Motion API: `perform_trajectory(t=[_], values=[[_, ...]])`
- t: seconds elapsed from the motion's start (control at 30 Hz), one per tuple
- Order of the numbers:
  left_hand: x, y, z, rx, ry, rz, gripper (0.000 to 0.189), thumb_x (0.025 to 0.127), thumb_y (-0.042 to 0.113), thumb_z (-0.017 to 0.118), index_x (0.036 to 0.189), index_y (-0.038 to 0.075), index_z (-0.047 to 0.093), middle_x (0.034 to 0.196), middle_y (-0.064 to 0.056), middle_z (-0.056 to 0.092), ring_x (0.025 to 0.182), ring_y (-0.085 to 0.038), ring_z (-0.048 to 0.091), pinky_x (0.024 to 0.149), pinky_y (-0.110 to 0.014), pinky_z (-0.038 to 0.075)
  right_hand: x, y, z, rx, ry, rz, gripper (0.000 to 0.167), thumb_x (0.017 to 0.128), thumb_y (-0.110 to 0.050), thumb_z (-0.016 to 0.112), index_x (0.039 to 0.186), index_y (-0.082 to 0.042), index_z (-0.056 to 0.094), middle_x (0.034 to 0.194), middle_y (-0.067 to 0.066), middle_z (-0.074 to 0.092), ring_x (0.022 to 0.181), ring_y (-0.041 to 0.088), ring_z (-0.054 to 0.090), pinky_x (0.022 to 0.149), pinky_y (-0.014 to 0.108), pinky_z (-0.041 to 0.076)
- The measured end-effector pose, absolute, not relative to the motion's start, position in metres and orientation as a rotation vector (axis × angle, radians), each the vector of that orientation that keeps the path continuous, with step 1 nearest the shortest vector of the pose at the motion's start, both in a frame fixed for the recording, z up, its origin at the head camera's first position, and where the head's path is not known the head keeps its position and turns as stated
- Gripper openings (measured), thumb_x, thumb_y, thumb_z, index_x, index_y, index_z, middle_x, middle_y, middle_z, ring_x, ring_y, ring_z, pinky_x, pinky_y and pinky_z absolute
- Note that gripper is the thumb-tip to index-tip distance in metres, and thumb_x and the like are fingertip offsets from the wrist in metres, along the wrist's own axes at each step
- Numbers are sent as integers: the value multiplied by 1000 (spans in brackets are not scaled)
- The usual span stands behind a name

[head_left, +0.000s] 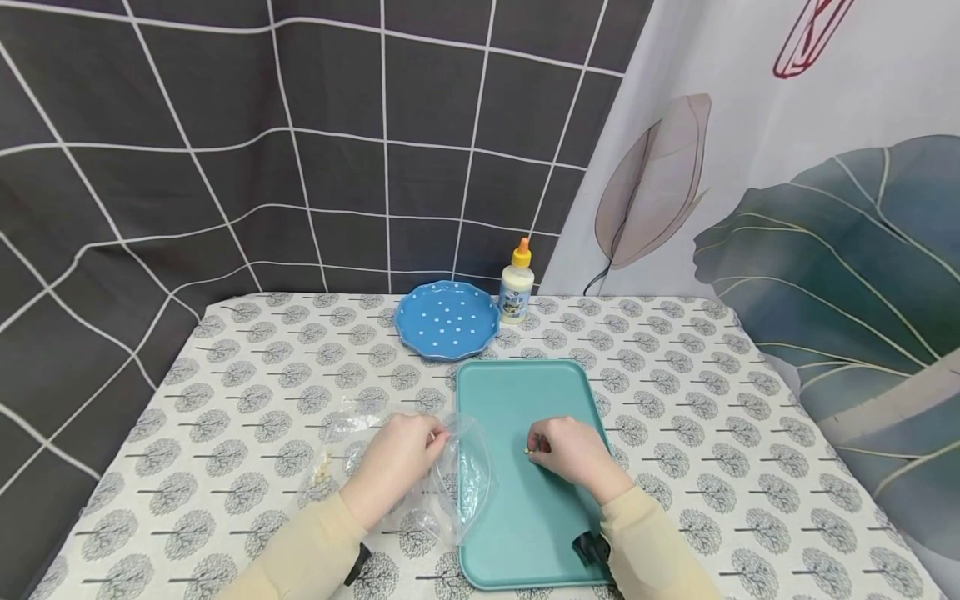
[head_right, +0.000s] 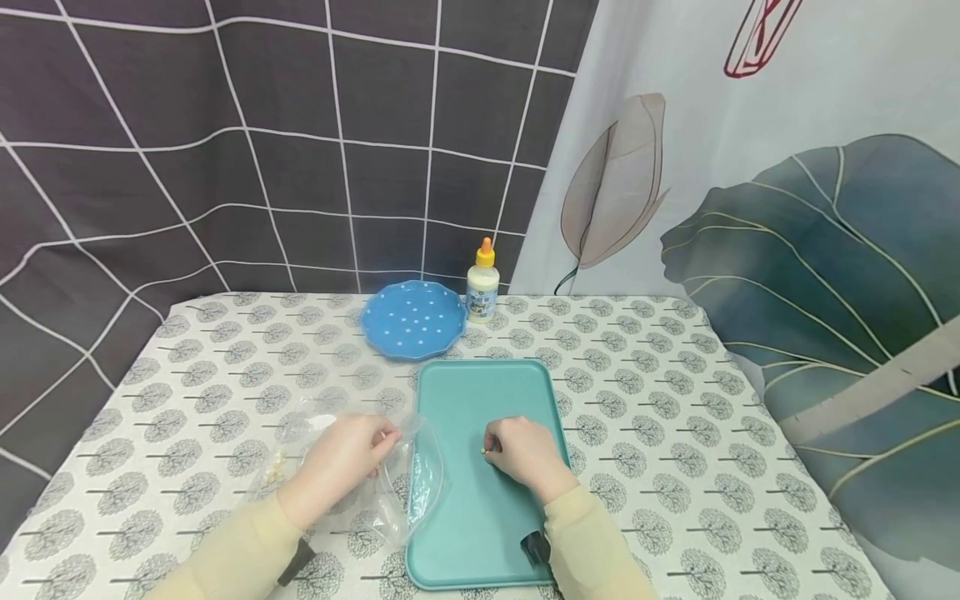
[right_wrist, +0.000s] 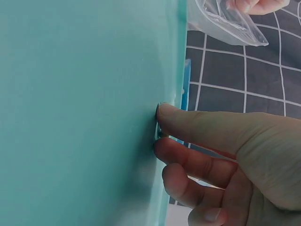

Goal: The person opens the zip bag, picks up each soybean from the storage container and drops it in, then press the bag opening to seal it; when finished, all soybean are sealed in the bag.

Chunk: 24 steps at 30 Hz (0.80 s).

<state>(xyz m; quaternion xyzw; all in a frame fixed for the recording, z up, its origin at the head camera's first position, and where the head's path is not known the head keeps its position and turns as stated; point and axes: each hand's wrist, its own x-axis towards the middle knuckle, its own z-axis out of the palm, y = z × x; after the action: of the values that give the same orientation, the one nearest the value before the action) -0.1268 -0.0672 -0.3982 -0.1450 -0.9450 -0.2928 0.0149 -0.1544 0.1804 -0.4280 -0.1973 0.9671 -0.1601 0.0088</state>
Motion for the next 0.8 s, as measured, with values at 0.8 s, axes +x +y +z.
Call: perform_trajectory(t=[0.8], values=[[-127,-66,-398,-429,-2957,-936,13,90,14,61,90,4,69,61,5,58,43,-3,44,41,-15,41,-152,175,-424,-634,3045,-534,14,76,-17,77,70,-21,64,62,-14,54,56,1,46,53,18,41]])
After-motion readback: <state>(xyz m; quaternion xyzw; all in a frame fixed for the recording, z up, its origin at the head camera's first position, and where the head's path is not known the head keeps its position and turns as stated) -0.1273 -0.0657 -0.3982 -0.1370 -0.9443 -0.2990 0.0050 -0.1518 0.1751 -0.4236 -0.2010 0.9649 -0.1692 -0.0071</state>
